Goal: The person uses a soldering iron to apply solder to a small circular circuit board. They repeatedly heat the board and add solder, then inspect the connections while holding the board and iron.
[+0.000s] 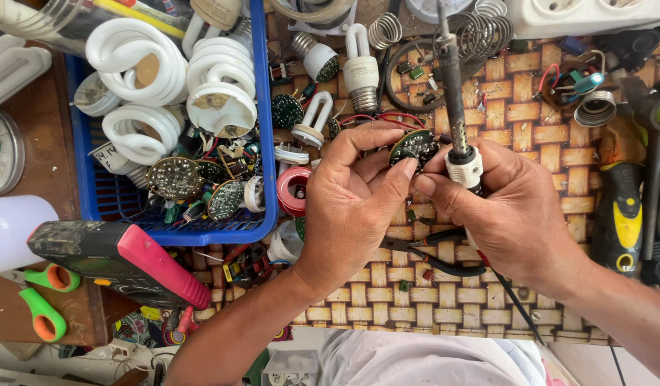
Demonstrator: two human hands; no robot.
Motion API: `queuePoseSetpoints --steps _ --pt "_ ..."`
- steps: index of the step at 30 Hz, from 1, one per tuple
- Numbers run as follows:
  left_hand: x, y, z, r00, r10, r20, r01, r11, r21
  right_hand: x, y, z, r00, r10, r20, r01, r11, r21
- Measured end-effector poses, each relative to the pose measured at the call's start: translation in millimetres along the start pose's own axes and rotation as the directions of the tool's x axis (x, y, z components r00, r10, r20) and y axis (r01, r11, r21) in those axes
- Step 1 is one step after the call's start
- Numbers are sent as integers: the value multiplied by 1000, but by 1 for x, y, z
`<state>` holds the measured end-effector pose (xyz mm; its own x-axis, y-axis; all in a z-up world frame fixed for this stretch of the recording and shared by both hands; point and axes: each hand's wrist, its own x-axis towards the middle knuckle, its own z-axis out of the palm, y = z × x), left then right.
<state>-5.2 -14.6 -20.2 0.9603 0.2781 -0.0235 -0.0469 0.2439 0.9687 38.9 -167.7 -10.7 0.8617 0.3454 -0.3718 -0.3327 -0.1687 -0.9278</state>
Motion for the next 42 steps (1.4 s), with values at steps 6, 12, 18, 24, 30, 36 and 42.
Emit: queuePoseSetpoints --steps 6,12,18,24,30,36,42 --pt "-2 1 1 999 -47 -24 47 999 -16 0 -1 1 999 32 -29 -35 995 -92" --pt "-1 -1 0 999 -41 -31 39 998 -38 0 -4 1 1000 -15 -14 11 975 -223" --pt "0 1 -3 998 -64 -13 64 998 -5 0 -4 1 1000 23 -12 -25 983 -180" --pt "4 7 -7 999 -43 -8 43 999 -8 -6 -16 -24 977 -150 152 199 898 -393" --pt "6 17 -11 988 -152 -4 152 987 58 -15 -7 -64 926 -340 167 358 647 -673" --pt "8 17 -12 998 -54 -32 59 978 199 -23 51 -112 846 -487 217 463 470 -752" --pt "9 16 -14 999 -36 -10 38 964 264 -26 71 -117 870 -451 200 417 455 -787"
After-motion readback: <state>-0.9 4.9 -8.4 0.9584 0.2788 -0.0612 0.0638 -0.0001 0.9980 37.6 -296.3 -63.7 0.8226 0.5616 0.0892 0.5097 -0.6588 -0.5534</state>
